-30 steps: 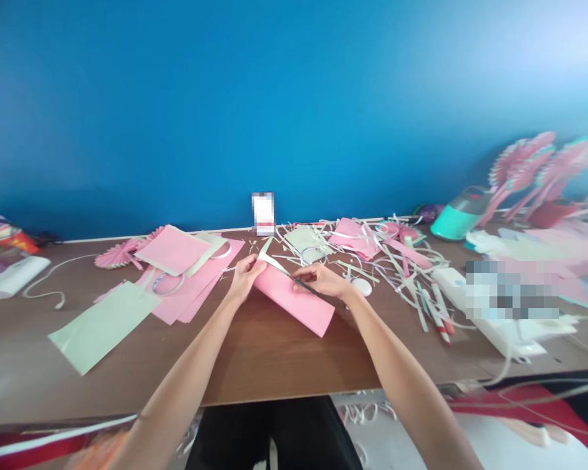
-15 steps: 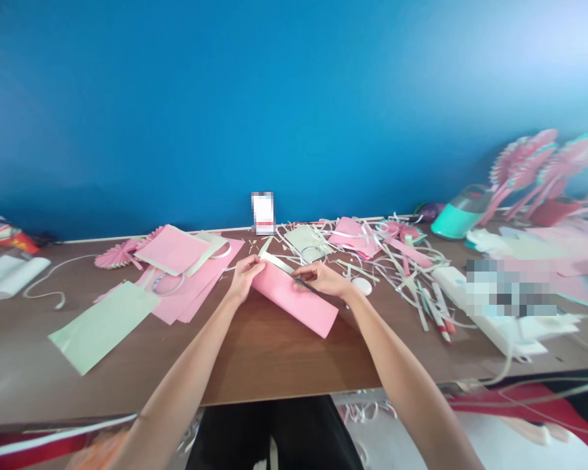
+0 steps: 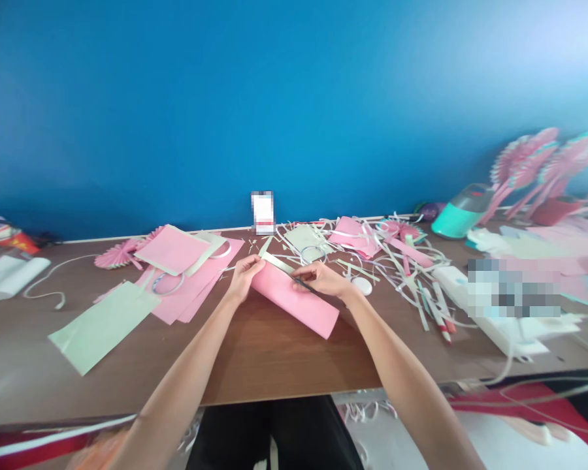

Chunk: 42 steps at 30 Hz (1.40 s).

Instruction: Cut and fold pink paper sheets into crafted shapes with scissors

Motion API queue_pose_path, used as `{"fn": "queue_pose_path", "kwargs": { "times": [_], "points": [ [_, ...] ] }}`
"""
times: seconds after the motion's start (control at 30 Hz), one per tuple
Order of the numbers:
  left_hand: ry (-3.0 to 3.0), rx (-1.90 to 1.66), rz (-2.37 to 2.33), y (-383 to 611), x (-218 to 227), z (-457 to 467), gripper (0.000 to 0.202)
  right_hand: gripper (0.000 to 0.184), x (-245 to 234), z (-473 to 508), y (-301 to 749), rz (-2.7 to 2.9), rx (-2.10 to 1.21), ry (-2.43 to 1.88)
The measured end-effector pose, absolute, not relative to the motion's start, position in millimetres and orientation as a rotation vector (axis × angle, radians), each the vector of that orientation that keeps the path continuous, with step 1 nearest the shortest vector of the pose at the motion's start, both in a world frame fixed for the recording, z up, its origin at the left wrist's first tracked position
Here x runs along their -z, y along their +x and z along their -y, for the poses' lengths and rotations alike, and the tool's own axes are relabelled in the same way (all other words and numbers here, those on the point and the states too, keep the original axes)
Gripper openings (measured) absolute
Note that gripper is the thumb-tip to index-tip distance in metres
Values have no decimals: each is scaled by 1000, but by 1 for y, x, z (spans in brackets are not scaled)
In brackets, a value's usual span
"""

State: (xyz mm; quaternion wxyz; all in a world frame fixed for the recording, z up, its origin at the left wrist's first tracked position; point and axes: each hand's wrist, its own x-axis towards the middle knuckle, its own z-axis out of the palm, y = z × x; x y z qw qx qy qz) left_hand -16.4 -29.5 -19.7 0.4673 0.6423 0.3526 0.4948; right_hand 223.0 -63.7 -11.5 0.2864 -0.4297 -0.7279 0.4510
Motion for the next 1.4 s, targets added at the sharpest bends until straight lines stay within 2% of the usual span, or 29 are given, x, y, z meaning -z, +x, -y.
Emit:
{"fn": "queue_pose_path", "kwargs": {
  "times": [0.97, 1.13, 1.4],
  "points": [
    [1650, -1120, -796, -16, 23, 29, 28, 46, 5, 71, 215, 1839, -1293, -1175],
    [1592, -1226, -812, -20, 25, 23, 23, 37, -2, 77, 211, 1756, -1191, -1084],
    [1311, -1501, -841, -31, 36, 6, 13, 51, 17, 62, 217, 1648, -1005, -1181]
  ]
}}
